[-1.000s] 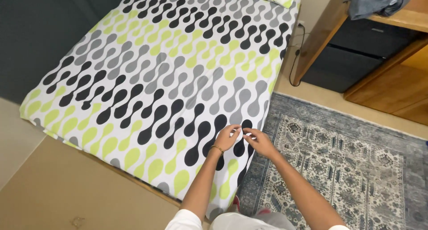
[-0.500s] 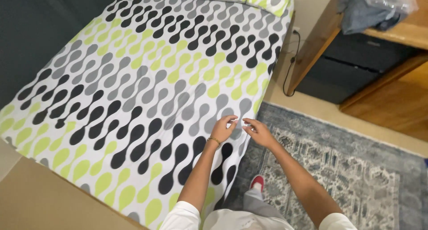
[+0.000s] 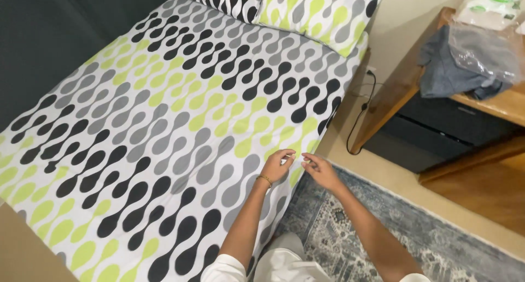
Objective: The person organizes bedding items in a bedroom. They pick up a plastic-wrapped package and a white device, then move a brown pillow and a grey quilted pillow from the bed to a nearby chair. Finally, they pick up a patterned pillow from the bed and place it on the chair.
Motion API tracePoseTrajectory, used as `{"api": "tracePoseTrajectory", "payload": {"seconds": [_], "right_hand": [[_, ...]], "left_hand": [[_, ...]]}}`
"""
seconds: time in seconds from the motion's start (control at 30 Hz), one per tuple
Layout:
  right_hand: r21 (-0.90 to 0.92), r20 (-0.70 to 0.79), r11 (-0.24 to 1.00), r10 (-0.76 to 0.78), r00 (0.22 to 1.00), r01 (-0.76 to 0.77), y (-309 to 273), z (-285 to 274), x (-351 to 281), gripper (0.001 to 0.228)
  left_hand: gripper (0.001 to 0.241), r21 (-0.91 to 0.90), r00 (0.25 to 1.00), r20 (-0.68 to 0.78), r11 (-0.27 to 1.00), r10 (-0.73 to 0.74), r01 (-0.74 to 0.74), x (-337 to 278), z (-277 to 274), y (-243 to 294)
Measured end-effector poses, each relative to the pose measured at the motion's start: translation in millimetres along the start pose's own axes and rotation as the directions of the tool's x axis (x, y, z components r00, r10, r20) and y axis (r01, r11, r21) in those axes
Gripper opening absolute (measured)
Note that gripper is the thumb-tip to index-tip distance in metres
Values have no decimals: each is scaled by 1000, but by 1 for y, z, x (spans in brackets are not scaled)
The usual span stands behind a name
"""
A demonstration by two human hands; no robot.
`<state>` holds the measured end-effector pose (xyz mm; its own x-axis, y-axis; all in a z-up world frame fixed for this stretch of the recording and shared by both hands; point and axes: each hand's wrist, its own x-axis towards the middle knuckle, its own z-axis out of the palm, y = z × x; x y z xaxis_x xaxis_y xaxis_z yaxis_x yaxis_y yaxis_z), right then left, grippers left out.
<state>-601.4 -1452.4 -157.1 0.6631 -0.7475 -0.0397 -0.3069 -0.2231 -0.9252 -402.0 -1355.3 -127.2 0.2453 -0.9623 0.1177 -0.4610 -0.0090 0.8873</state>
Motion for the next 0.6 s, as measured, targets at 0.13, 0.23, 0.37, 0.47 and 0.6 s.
{"api": "tracePoseTrajectory", "payload": {"seconds": [0.13,0.23,0.37,0.47,0.6], "right_hand": [[3,37,1000,-3,999,3,0,-19,45,42],[33,74,999,-5,997,3,15,-34,93,44],[38,45,999,-8,999,6,24,-58,167,42],[3,25,1000,-9,1000,9,22,-79,208,43],[-5,37,1000,-4,999,4,19,-103,252,41]], "left_hand": [[23,-4,999,-27,1000,-25,24,47,-3,-19],[23,36,998,-56,998,-41,43,90,-10,-27],[24,38,994,-61,995,-88,90,163,-15,-58],[24,12,992,-83,996,-91,92,209,-13,-61],[22,-12,988,-92,992,-125,124,259,-5,-59]]}}
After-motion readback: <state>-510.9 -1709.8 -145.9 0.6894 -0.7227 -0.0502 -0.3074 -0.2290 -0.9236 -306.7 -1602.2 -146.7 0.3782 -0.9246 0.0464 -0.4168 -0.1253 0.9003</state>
